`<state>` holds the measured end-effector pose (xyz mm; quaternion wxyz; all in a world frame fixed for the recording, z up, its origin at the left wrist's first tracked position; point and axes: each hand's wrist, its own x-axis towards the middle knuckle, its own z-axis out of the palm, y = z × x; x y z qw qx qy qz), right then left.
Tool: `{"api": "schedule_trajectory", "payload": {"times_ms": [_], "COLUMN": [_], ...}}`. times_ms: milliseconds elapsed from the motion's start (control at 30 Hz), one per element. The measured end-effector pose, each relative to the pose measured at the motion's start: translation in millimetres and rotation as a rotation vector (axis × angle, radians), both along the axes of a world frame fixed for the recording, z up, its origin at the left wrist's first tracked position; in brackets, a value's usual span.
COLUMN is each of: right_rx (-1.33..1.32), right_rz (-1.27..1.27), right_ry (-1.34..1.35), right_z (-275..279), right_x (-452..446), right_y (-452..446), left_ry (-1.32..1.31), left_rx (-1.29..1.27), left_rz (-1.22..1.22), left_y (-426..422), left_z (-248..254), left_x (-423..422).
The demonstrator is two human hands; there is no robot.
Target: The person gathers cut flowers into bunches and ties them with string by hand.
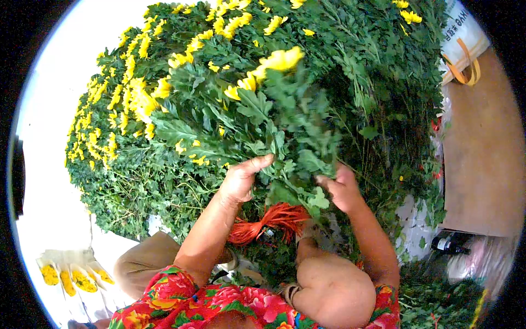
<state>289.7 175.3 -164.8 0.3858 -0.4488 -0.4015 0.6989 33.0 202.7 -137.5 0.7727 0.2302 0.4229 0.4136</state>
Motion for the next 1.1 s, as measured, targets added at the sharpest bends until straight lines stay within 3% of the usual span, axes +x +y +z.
{"api": "schedule_trajectory", "payload": {"times_ms": [67,133,200,267,333,367,400,533,600,633,667,767,833,867,900,933,1000,1100], "right_rx": [0.202,0.183,0.241,0.238,0.251,0.325,0.401,0.419,0.513,0.506,0.501,0.559,0.554,0.549,0.368,0.168,0.05,0.152], "right_rz": [-0.181,-0.367,-0.464,-0.613,-0.68,-0.599,-0.52,-0.252,-0.154,-0.13,-0.13,-0.124,-0.05,0.025,0.091,-0.036,-0.128,-0.241], "right_ry": [-0.192,-0.326,-0.267,-0.405,-0.454,-0.395,-0.338,-0.345,-0.498,-0.517,-0.516,-0.426,-0.441,-0.456,-0.485,-0.305,-0.245,-0.227], "right_z": [9.0,12.8,13.7,2.1,26.3,44.9,61.6,83.4,75.2,70.8,71.3,81.1,84.6,84.9,79.7,76.8,69.4,54.6], "right_x": [10.1,21.7,34.6,58.9,52.6,40.0,21.8,-29.7,-41.2,-45.0,-48.2,-55.1,-51.3,-47.4,-39.5,-40.6,-35.7,-23.9], "right_y": [1.8,8.4,13.4,21.7,26.5,23.7,22.0,12.6,12.5,12.5,12.0,10.3,6.1,5.1,10.3,9.2,10.0,10.0], "left_ry": [-0.012,-0.076,-0.221,-0.145,0.132,0.316,0.34,0.459,0.437,0.432,0.433,0.57,0.547,0.523,0.563,0.558,0.404,0.294], "left_rx": [-0.029,0.363,0.302,0.215,0.268,0.339,0.432,0.25,0.504,0.492,0.487,0.828,0.83,0.832,0.924,0.921,0.848,0.55], "left_rz": [-0.115,-0.184,-0.228,-0.211,-0.274,-0.299,-0.304,-0.37,-0.315,-0.324,-0.326,-0.246,-0.327,-0.406,-0.369,-0.368,-0.443,-0.472], "left_y": [-2.0,-6.8,-12.1,-16.2,-21.7,-24.6,-26.6,-35.0,-34.6,-34.4,-35.3,-33.9,-31.6,-30.7,-31.9,-31.8,-31.0,-28.8], "left_z": [-17.3,2.6,15.1,-13.1,-15.0,-13.2,-8.3,-1.1,-3.0,6.5,5.6,-4.3,-7.9,-9.4,1.6,1.6,1.4,3.6], "left_x": [-2.6,7.0,8.2,3.0,5.4,7.9,16.6,31.4,35.1,38.5,40.7,44.1,42.0,41.1,41.3,40.4,37.2,26.7]}}
